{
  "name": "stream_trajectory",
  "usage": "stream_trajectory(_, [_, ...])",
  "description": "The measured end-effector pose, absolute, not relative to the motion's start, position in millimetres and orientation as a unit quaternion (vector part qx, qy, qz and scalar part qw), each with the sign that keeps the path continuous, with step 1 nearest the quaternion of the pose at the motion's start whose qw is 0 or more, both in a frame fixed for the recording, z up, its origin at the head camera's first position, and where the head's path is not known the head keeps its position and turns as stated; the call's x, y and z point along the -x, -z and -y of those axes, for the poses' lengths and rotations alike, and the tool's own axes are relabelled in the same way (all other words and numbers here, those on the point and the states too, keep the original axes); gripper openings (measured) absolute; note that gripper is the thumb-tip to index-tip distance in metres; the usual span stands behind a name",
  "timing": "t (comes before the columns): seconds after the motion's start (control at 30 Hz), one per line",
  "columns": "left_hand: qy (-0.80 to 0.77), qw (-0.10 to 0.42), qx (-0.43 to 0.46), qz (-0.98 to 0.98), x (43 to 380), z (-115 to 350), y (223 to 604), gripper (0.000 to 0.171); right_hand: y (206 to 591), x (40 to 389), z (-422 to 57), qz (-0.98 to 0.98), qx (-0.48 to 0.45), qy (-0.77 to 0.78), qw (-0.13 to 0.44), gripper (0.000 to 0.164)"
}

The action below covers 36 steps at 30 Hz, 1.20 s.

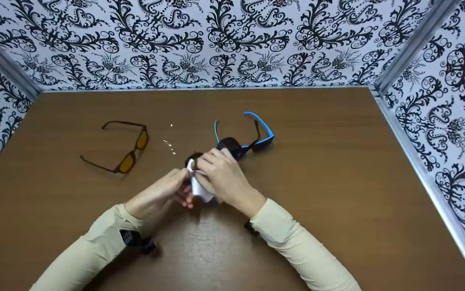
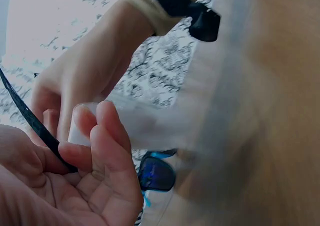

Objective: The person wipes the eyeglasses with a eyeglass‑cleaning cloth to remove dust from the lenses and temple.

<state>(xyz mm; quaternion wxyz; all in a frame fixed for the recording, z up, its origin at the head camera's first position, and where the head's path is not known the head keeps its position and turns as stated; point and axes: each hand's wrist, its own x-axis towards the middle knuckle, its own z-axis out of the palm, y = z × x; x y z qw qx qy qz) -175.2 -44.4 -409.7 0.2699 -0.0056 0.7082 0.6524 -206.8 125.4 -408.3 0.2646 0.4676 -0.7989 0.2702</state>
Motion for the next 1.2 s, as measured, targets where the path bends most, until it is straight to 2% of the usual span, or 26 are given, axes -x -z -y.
stream_trajectory(0.1, [-0.650, 0.260, 0.010, -0.714, 176.6, 48.2, 409.2, 0.039, 406.8, 207.3, -127.4, 0.811, -0.454, -0.249, 0.273, 0.017])
stream_trajectory(0.27, [-0.634, 0.282, -0.012, -0.720, 175.3, 47.2, 407.2, 0.041, 403.0, 206.5, -122.6, 0.820, -0.428, -0.225, 0.305, 0.008])
stream_trajectory(0.53, [-0.635, 0.271, -0.011, -0.724, 176.0, 49.5, 408.3, 0.040, 401.6, 205.5, -125.3, 0.807, -0.471, -0.259, 0.245, 0.014])
stream_trajectory(0.73, [-0.621, 0.285, -0.023, -0.730, 173.4, 46.1, 408.2, 0.040, 402.8, 205.5, -122.9, 0.818, -0.418, -0.254, 0.303, 0.006])
stream_trajectory(0.93, [-0.623, 0.279, -0.020, -0.731, 175.5, 47.2, 408.5, 0.041, 402.1, 203.0, -124.6, 0.811, -0.463, -0.287, 0.214, 0.009])
stream_trajectory(1.0, [-0.624, 0.275, -0.016, -0.731, 176.1, 48.5, 408.1, 0.042, 401.3, 203.2, -126.7, 0.813, -0.467, -0.282, 0.202, 0.013])
stream_trajectory(1.2, [-0.622, 0.290, -0.030, -0.727, 176.8, 48.2, 407.8, 0.043, 397.8, 204.4, -124.1, 0.826, -0.441, -0.230, 0.264, 0.015])
